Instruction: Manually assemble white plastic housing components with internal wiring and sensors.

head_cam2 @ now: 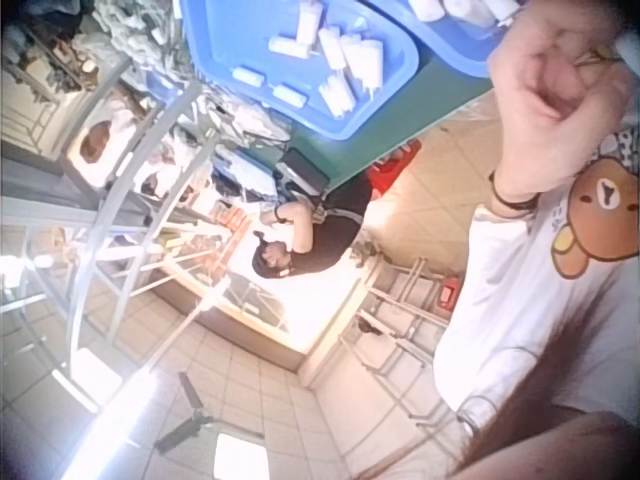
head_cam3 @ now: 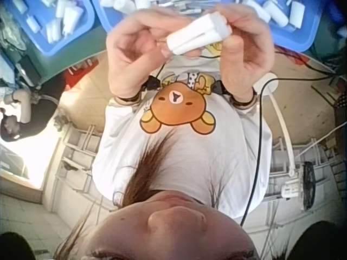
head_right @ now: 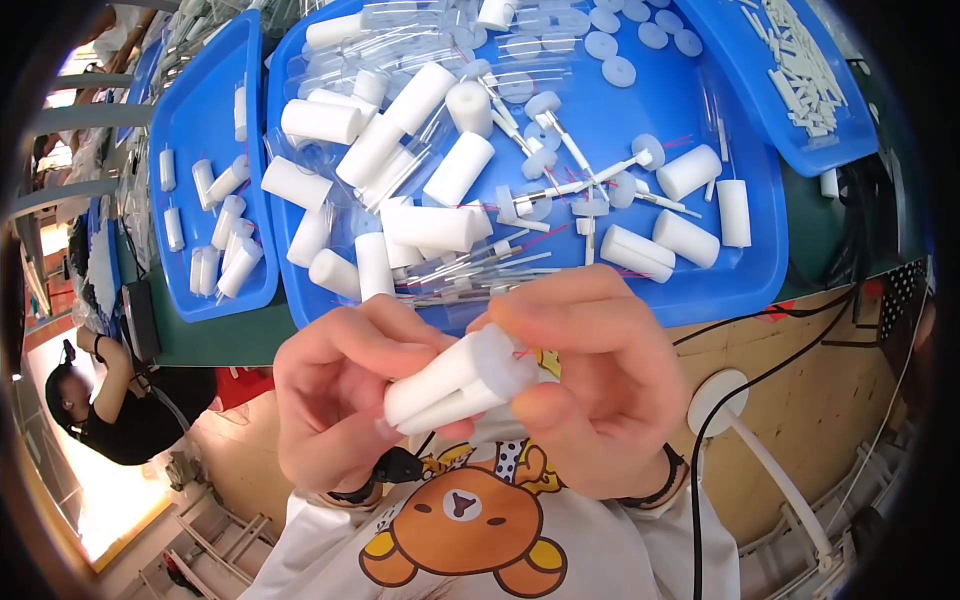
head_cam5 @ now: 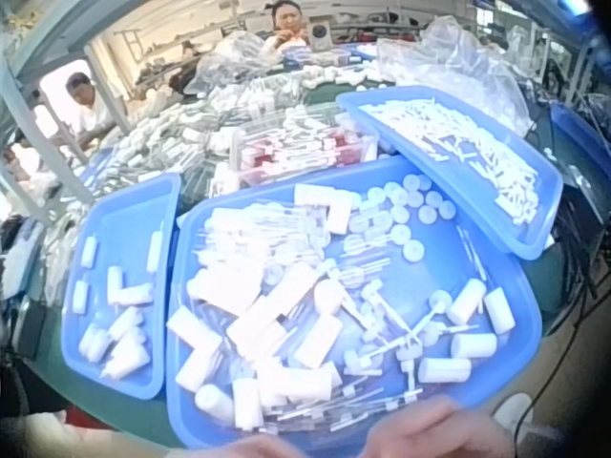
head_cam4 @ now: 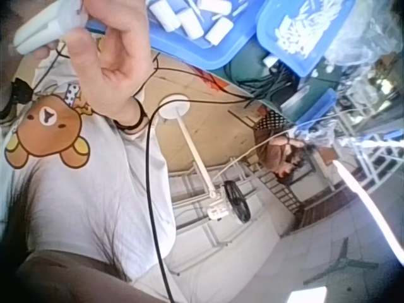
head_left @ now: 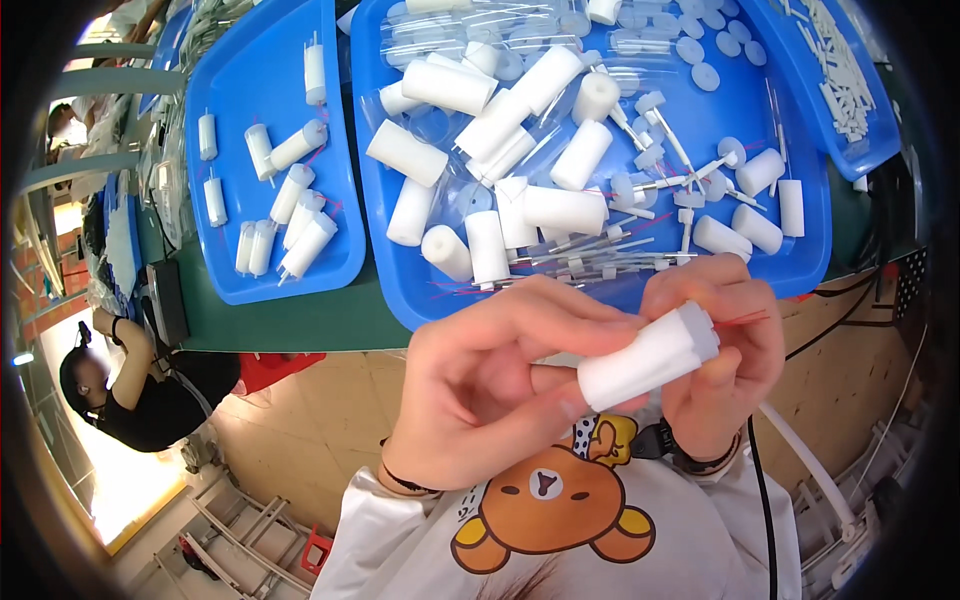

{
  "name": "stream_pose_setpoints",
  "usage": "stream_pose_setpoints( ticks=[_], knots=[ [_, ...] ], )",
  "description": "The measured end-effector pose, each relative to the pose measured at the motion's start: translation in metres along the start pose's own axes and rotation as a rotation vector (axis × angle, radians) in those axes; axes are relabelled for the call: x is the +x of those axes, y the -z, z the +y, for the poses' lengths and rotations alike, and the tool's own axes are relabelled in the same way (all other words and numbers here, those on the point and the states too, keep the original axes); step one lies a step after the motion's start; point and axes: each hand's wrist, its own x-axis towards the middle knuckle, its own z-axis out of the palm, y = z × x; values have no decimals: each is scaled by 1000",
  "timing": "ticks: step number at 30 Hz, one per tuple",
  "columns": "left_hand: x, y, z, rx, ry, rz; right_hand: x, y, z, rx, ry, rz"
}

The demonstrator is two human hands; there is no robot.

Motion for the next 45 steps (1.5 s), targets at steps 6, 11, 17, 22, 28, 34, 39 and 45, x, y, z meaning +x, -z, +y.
stream_pose_setpoints(
  ticks=[6,11,17,22,28,34,39,45],
  knots=[
    [0,5,-2,-77,67,-82,-2,0,4,4,41,13],
    [3,-8,-1,-13,65,86,4,-8,-3,-175,-42,37],
    [3,9,-4,-76,90,-111,18,8,-3,-131,8,-228],
    [0,5,2,65,104,-72,26,17,-7,-255,70,-399],
    [0,14,7,524,-167,140,32,21,-11,-433,96,-310],
    [24,19,18,1252,-531,368,50,32,-14,-661,160,-264],
    [53,18,9,1818,-613,404,60,28,-12,-590,54,-298],
    [60,22,4,1944,-566,481,60,27,-5,-388,-59,-341]
  ],
)
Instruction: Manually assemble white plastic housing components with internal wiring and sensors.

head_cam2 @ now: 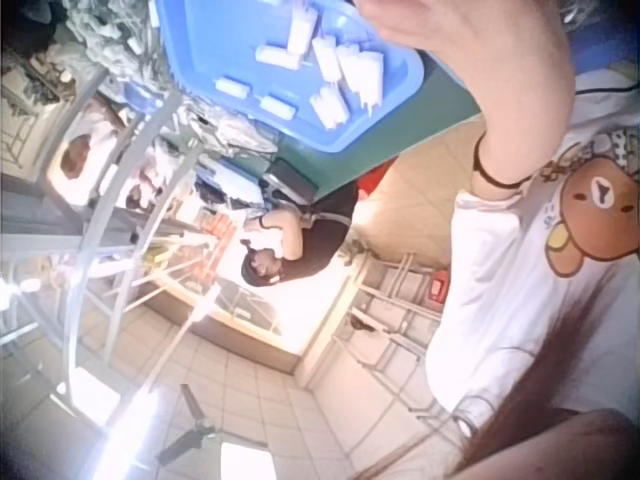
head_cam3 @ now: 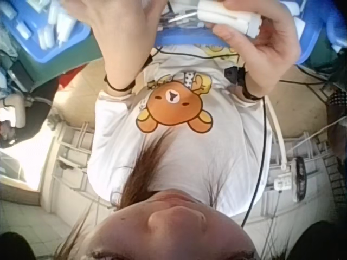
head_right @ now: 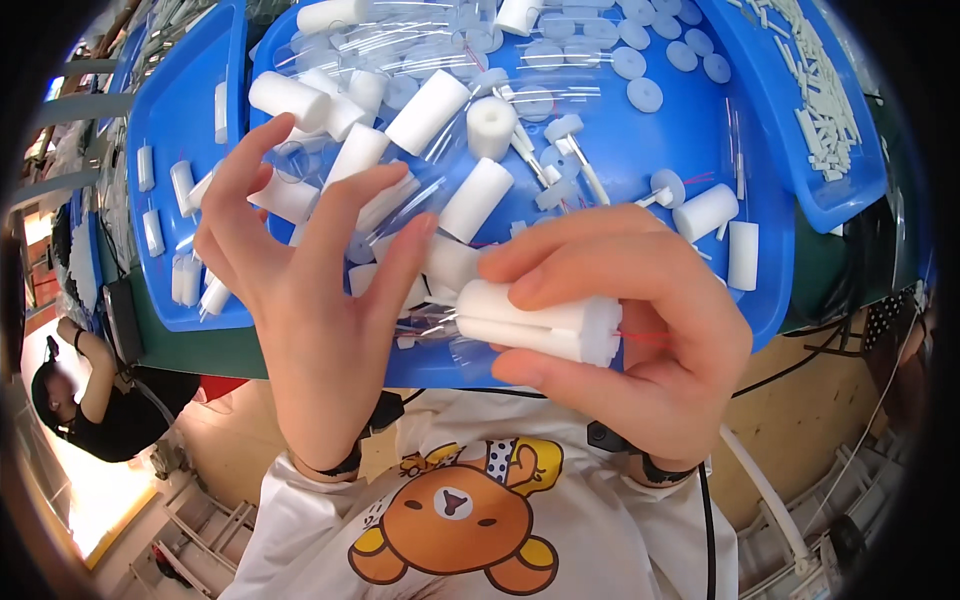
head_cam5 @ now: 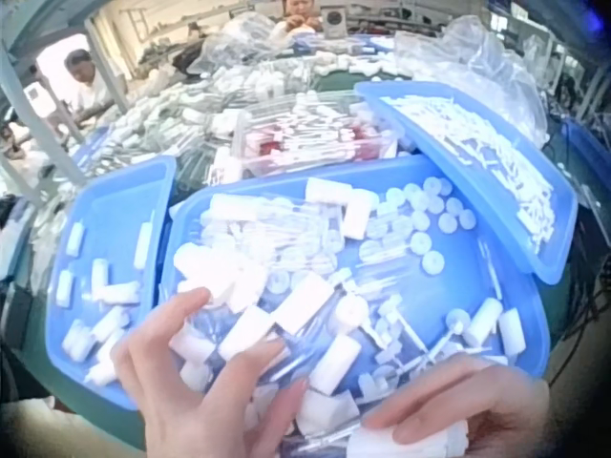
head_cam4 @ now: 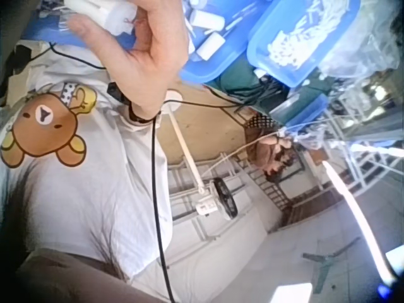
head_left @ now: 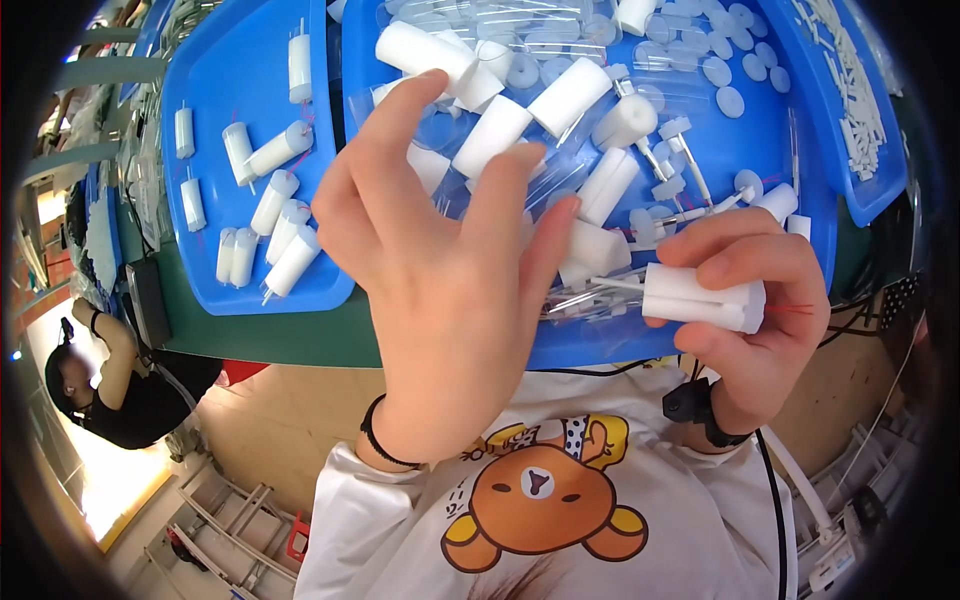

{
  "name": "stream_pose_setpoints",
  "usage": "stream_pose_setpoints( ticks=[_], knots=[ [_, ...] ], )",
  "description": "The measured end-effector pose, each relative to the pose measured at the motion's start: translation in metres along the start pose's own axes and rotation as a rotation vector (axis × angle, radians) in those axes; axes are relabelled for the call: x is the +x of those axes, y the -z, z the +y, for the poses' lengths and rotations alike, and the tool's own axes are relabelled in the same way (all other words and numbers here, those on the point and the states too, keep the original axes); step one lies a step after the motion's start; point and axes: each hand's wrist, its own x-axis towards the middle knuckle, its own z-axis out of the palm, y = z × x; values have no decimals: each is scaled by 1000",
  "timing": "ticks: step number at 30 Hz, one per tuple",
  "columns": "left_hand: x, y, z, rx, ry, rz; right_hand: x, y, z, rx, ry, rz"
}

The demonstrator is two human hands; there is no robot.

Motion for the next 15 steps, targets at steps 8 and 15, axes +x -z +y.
stream_pose_setpoints(
  ticks=[8,15],
  knots=[
    [0,16,-4,-167,-71,-24,2,5,0,-18,3,-3],
    [-10,5,-11,-924,-180,-154,-1,-8,-1,128,-36,173]
  ],
)
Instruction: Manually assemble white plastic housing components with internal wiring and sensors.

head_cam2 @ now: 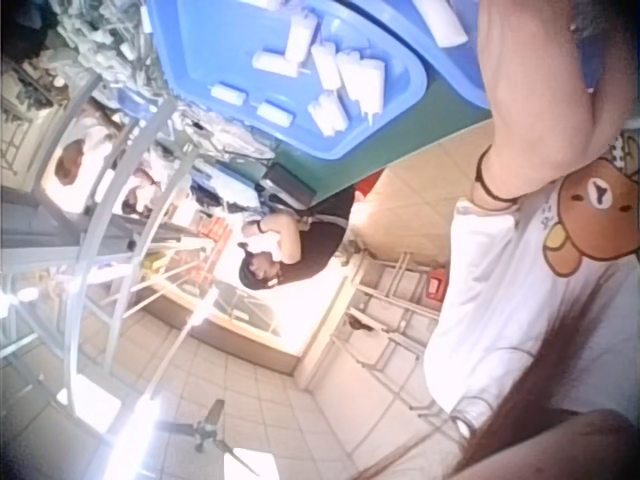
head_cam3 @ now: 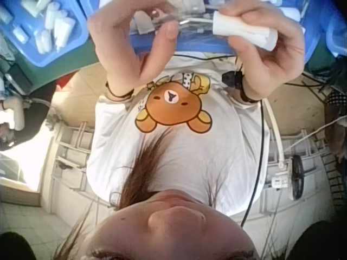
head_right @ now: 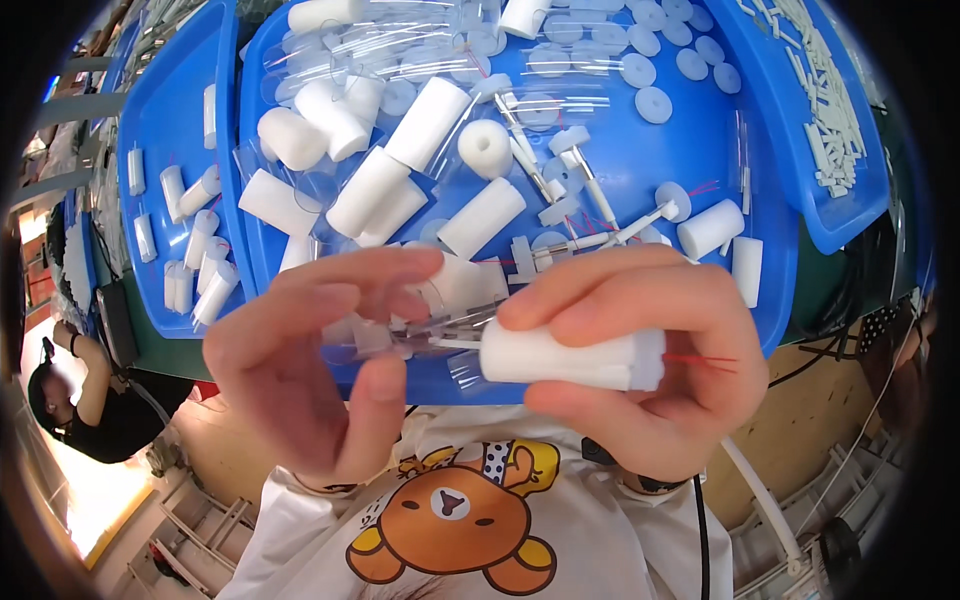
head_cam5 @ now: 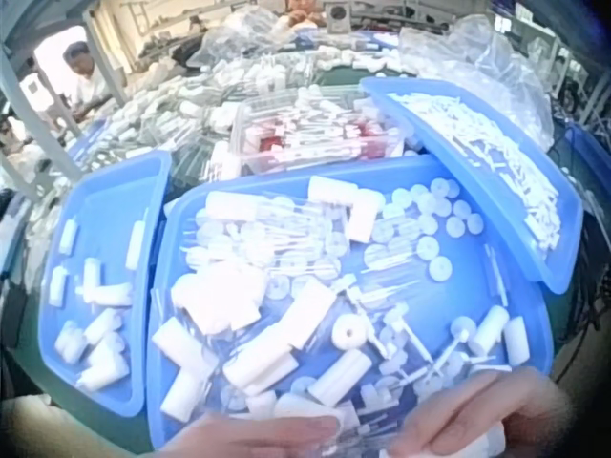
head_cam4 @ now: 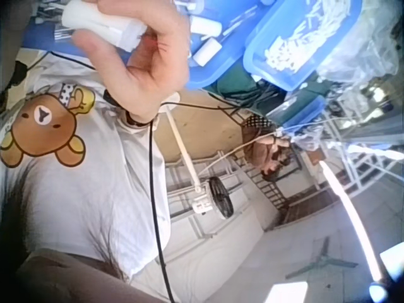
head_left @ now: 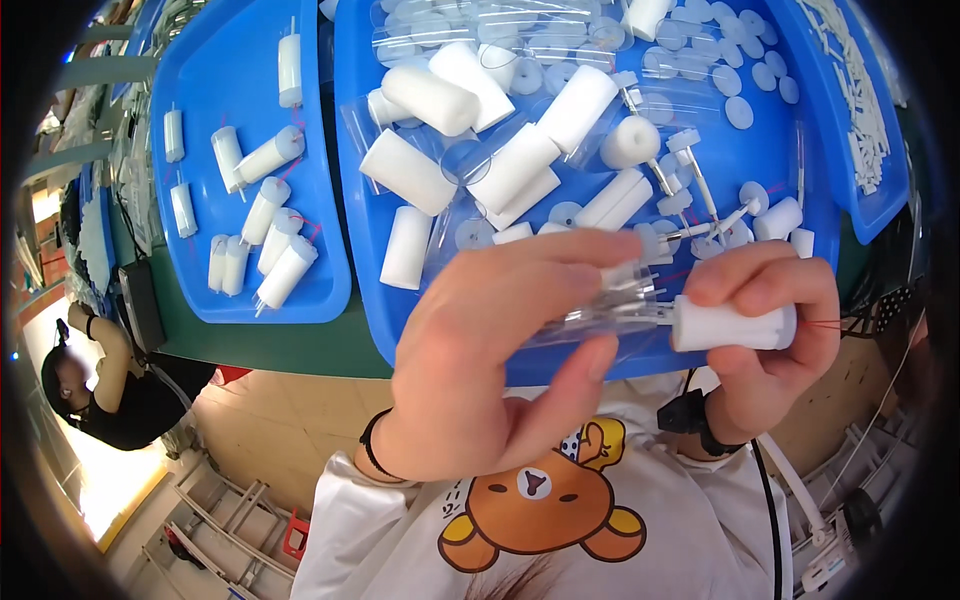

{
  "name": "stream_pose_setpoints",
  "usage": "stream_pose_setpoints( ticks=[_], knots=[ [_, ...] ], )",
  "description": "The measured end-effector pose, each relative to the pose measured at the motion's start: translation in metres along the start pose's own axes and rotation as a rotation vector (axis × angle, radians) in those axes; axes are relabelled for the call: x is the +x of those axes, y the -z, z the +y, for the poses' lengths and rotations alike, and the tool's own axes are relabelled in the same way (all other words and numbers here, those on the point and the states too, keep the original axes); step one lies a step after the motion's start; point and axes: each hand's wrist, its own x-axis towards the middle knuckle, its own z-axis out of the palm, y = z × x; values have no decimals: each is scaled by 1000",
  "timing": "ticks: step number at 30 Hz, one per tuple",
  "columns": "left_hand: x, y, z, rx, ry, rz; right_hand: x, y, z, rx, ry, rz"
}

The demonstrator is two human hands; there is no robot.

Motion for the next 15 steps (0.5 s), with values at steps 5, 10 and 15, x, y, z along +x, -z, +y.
stream_pose_setpoints(
  ticks=[5,10,15],
  knots=[
    [-1,-5,3,1,10,2,-4,0,1,46,13,50],
    [-2,-6,-4,147,-107,21,-2,4,2,88,33,-42],
    [-1,-6,-1,159,-60,16,-2,3,-1,99,25,5]
  ],
)
